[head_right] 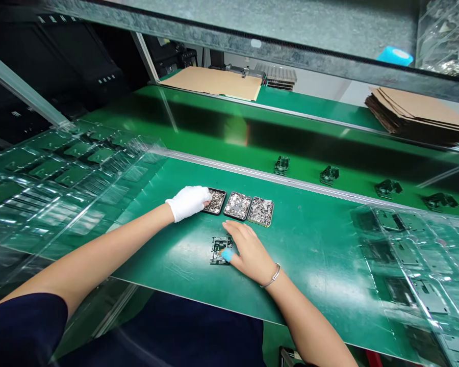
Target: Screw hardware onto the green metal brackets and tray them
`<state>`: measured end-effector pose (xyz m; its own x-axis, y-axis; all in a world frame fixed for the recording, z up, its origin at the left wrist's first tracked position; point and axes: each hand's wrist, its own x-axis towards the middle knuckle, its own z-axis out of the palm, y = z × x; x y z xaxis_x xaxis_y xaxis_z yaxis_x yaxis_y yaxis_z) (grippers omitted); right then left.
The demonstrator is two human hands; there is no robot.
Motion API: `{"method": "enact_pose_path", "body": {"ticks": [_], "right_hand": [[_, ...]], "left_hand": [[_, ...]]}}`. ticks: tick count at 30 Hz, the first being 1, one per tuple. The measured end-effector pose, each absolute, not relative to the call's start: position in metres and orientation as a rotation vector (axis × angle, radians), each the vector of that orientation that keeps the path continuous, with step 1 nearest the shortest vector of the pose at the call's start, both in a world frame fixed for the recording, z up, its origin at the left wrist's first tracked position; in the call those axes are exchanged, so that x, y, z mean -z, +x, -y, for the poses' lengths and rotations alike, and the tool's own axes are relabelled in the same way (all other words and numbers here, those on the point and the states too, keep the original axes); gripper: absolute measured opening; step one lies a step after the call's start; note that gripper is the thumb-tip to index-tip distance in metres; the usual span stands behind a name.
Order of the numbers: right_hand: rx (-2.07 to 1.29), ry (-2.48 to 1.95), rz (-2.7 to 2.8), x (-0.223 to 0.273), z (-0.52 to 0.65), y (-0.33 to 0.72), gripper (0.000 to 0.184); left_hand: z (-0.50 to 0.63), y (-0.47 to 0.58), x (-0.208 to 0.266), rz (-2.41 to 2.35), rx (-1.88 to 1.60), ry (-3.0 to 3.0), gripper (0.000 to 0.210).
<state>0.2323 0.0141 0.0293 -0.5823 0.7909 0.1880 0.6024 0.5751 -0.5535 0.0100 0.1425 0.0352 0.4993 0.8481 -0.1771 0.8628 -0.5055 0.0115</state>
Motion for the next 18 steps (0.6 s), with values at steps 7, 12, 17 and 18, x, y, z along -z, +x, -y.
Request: {"method": "enact_pose_path", "body": {"ticks": [7, 12, 17, 18], "right_hand": [[-0.616, -1.136, 2.369, -0.0284, -0.0147, 0.2328, 0.053], [-0.636, -1.145, 2.368, -0.0264, -0.0155, 0.2334, 0.051], [-0.660, -1.148, 2.360, -0.0256, -0.0157, 0.2324, 0.051], [-0.664, -1.148, 2.359, -0.0257, -0.0156, 0.2322, 0.051]], "left_hand": [[-0.1443, 0.0091, -0.0333, -1.540, 0.195, 2.633, 0.026], [-0.1472, 0.0041, -0.0314, -1.534, 0.188, 2.612, 0.024], [-0.1451, 0.0111, -0.0289, -1.496, 0.150, 2.588, 0.019], [-0.1456, 0.0122, -0.0288, -1.495, 0.130, 2.571, 0.017]]}}
